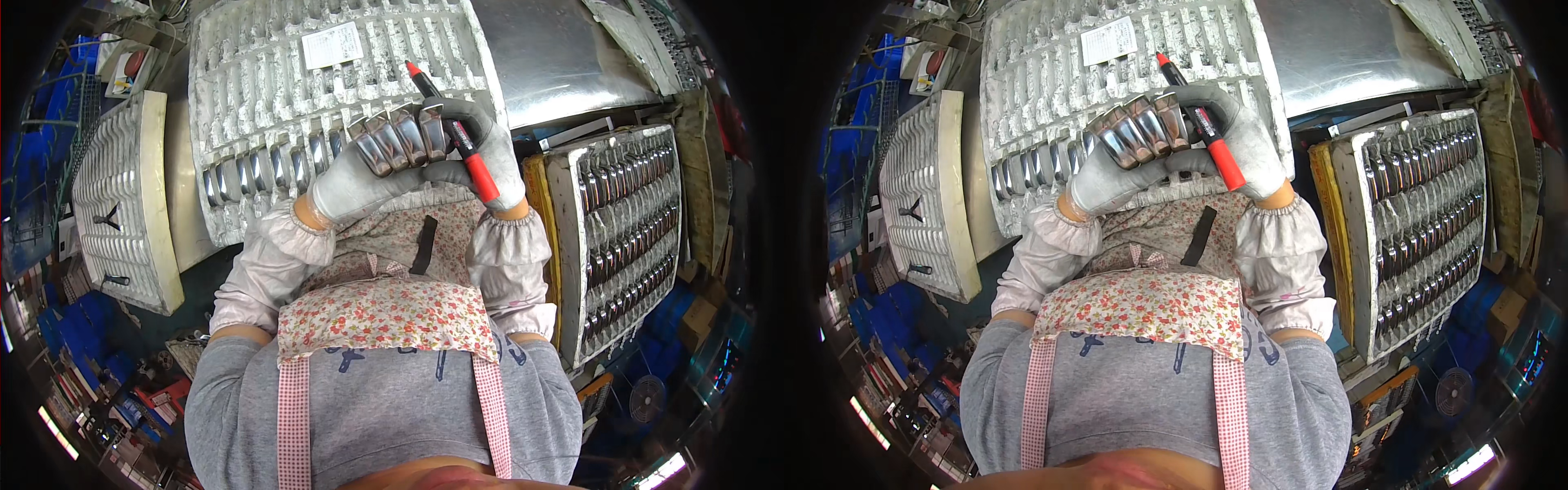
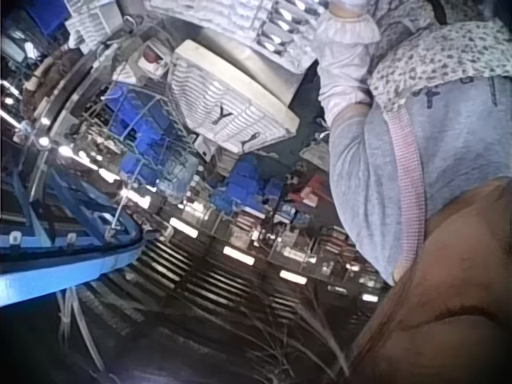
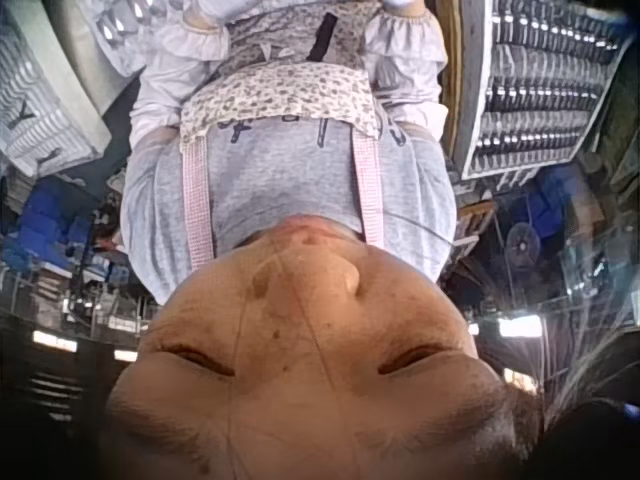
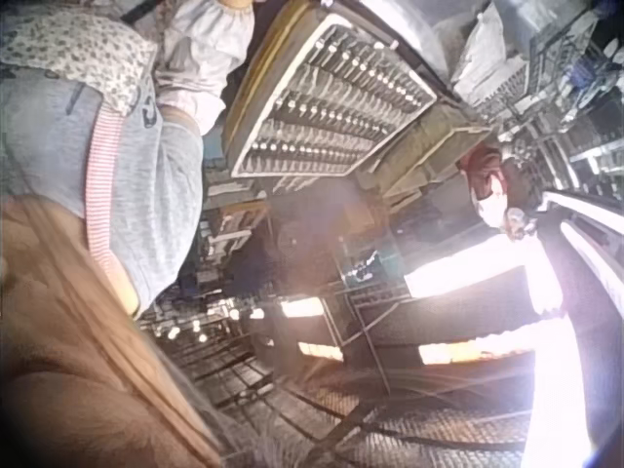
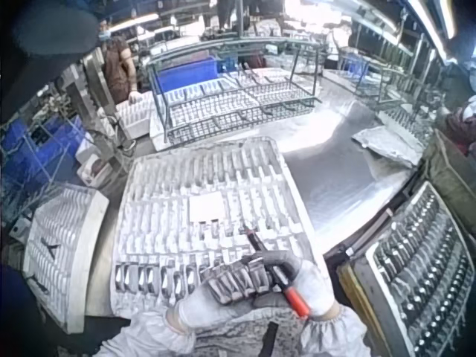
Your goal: The person marks defects on polished metal parts using a red marker.
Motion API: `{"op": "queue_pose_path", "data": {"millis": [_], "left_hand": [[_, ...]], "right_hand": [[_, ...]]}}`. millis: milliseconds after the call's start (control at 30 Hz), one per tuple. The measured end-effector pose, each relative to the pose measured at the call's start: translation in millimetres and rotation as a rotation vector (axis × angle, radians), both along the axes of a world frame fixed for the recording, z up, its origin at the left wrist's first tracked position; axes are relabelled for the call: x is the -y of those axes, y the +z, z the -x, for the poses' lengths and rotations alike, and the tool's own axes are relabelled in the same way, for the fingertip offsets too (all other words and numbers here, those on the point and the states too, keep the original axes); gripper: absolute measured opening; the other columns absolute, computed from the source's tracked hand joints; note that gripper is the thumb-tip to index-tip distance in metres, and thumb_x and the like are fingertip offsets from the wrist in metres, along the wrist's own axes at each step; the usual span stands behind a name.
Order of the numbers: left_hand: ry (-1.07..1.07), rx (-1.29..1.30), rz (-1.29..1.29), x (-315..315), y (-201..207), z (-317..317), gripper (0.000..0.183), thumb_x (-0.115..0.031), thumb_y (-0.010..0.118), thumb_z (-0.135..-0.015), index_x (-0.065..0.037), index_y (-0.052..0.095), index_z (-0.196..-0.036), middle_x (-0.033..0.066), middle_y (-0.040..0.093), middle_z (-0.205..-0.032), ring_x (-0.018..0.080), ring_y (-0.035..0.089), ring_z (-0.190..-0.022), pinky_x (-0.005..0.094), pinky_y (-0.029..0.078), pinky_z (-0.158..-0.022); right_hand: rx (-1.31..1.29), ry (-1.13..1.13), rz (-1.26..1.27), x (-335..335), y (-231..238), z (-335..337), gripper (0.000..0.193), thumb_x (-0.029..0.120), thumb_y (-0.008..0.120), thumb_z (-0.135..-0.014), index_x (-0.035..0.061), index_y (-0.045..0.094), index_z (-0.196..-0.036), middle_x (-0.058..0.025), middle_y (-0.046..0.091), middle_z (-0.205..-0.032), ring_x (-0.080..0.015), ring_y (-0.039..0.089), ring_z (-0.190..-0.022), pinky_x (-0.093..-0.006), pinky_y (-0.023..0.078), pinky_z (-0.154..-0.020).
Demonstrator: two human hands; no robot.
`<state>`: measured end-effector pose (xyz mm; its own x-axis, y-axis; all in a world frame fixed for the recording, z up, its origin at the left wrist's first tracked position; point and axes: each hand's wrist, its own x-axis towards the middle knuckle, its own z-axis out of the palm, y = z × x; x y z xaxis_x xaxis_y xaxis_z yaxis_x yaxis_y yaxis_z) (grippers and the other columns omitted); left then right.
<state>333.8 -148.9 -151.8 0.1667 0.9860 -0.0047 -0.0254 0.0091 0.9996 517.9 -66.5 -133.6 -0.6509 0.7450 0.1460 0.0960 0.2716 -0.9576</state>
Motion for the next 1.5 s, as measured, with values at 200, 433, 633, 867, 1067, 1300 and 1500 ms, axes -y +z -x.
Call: {"op": "queue_pose_path", "data": {"millis": [200, 433, 633, 867, 1067, 1300, 1500], "left_hand": [[-0.062, 0.125, 0.145, -1.0, -5.9, 3.5, 0.037, -0.009, 0.069, -0.080, -0.003, 0.057, -0.115, 0.0067, 0.061, -0.111, 0.0142, 0.057, -0.101, 0.0291, 0.047, -0.085], [-0.007, -0.043, 0.016, -6.8, -5.9, 4.6, 0.044, 0.006, 0.069, -0.073, -0.002, 0.053, -0.114, 0.0047, 0.062, -0.106, 0.0124, 0.060, -0.092, 0.0292, 0.052, -0.076], [0.081, -0.119, -0.043, -4.3, -11.5, 2.7, 0.045, 0.010, 0.071, -0.067, 0.000, 0.054, -0.107, 0.0058, 0.064, -0.096, 0.0127, 0.063, -0.085, 0.0266, 0.054, -0.072], [0.257, 0.079, -0.157, -2.0, -25.7, -8.0, 0.036, 0.009, 0.074, -0.067, -0.001, 0.058, -0.097, 0.0055, 0.065, -0.087, 0.0106, 0.061, -0.072, 0.0234, 0.055, -0.063], [0.288, 0.095, 0.068, -2.5, -0.3, -13.6, 0.022, 0.008, 0.073, -0.069, -0.003, 0.063, -0.085, 0.0012, 0.064, -0.081, 0.0043, 0.058, -0.069, 0.0199, 0.053, -0.063], [0.177, 0.014, 0.057, -9.4, -10.7, -6.8, 0.022, -0.005, 0.073, -0.074, -0.006, 0.065, -0.095, -0.0010, 0.066, -0.088, 0.0057, 0.061, -0.075, 0.0205, 0.053, -0.066], [0.153, -0.170, -0.208, -7.1, -8.8, -5.7, 0.035, -0.008, 0.075, -0.073, -0.005, 0.063, -0.105, 0.0018, 0.067, -0.098, 0.0099, 0.064, -0.086, 0.0232, 0.053, -0.072]], "right_hand": [[0.010, -0.039, 0.008, 2.7, -2.8, 1.2, 0.069, 0.012, 0.086, -0.058, 0.0044, 0.053, -0.119, -0.0085, 0.061, -0.108, -0.0174, 0.058, -0.099, -0.0308, 0.046, -0.087], [-0.055, -0.096, 0.091, 9.6, -1.2, 13.3, 0.064, 0.011, 0.084, -0.061, 0.0022, 0.053, -0.117, -0.0105, 0.063, -0.101, -0.0169, 0.060, -0.095, -0.0294, 0.048, -0.082], [-0.079, -0.102, 0.312, 16.1, 3.9, 20.2, 0.062, 0.007, 0.081, -0.064, 0.0017, 0.050, -0.118, -0.0095, 0.061, -0.101, -0.0149, 0.061, -0.091, -0.0268, 0.051, -0.072], [-0.085, -0.122, 0.189, 18.4, -1.9, 21.8, 0.062, 0.008, 0.079, -0.067, 0.0025, 0.049, -0.120, -0.0117, 0.061, -0.106, -0.0185, 0.062, -0.092, -0.0278, 0.052, -0.075], [-0.149, -0.289, -0.320, -1.9, 11.4, -3.6, 0.046, 0.008, 0.064, -0.082, 0.0023, 0.049, -0.125, -0.0176, 0.065, -0.103, -0.0251, 0.065, -0.094, -0.0333, 0.053, -0.085], [-0.047, -0.156, -0.650, 6.3, 63.0, -18.9, 0.040, 0.018, 0.078, -0.066, 0.0023, 0.065, -0.101, -0.0054, 0.063, -0.074, -0.0154, 0.059, -0.066, -0.0284, 0.047, -0.060], [0.108, -0.148, -0.802, 4.2, 72.1, -6.6, 0.030, 0.013, 0.078, -0.059, 0.0112, 0.069, -0.087, 0.0009, 0.063, -0.068, -0.0181, 0.058, -0.065, -0.0327, 0.041, -0.068]]}}
